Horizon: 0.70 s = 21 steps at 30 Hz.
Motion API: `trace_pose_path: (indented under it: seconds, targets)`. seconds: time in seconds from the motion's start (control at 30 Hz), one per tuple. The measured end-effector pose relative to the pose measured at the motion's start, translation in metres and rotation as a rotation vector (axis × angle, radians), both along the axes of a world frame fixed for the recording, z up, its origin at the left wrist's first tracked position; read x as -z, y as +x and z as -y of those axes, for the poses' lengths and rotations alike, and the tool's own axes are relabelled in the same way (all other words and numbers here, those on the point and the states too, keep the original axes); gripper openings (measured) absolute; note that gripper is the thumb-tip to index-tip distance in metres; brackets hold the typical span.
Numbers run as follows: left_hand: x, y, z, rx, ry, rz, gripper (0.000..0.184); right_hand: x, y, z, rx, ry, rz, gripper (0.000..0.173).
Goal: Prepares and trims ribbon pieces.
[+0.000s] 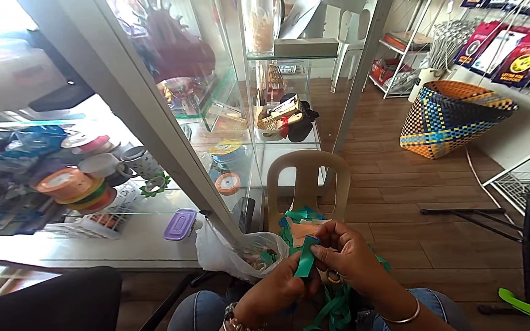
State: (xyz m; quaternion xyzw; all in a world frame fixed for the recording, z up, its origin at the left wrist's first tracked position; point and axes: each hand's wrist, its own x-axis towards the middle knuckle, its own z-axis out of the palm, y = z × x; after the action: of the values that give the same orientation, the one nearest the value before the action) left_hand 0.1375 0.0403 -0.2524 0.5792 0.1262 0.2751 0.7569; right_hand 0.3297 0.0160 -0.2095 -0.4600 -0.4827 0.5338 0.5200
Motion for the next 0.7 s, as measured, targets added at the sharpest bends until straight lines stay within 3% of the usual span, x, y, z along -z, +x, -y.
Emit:
trace_pose_path:
  seconds: [0.13,0.2,0.27,0.33,0.37,0.47,0.6,0.7]
  targets:
    - [0.005,-0.002,-0.002,0.073,-0.063,0.065,0.084,0.0,0.001,0.001,-0.003,0.015,0.001,0.025]
    - [0.004,-0.002,-0.003,0.112,-0.13,0.092,0.084,0.0,0.002,0.001,-0.001,0.016,0.0,0.025]
    - [0.002,-0.003,-0.001,0.096,-0.131,0.054,0.065,-0.001,0.003,0.002,-0.001,0.01,-0.007,0.025]
    - [-0.005,-0.001,0.002,0.026,-0.114,-0.043,0.03,0.0,0.003,0.002,-0.005,0.009,-0.003,0.026]
    - [-0.008,0.001,0.004,-0.013,-0.11,-0.091,0.024,0.001,0.004,0.002,-0.005,0.012,0.0,0.026]
    - [-0.01,0.005,0.005,-0.068,-0.097,-0.154,0.022,0.003,0.005,0.001,-0.002,0.023,0.016,0.028]
    - [-0.007,0.006,0.005,-0.098,-0.065,-0.156,0.021,0.006,0.005,0.003,0.009,0.198,0.206,0.047]
    - [-0.007,0.006,0.006,-0.12,-0.062,-0.148,0.021,0.011,0.001,0.006,0.05,0.368,0.342,0.04]
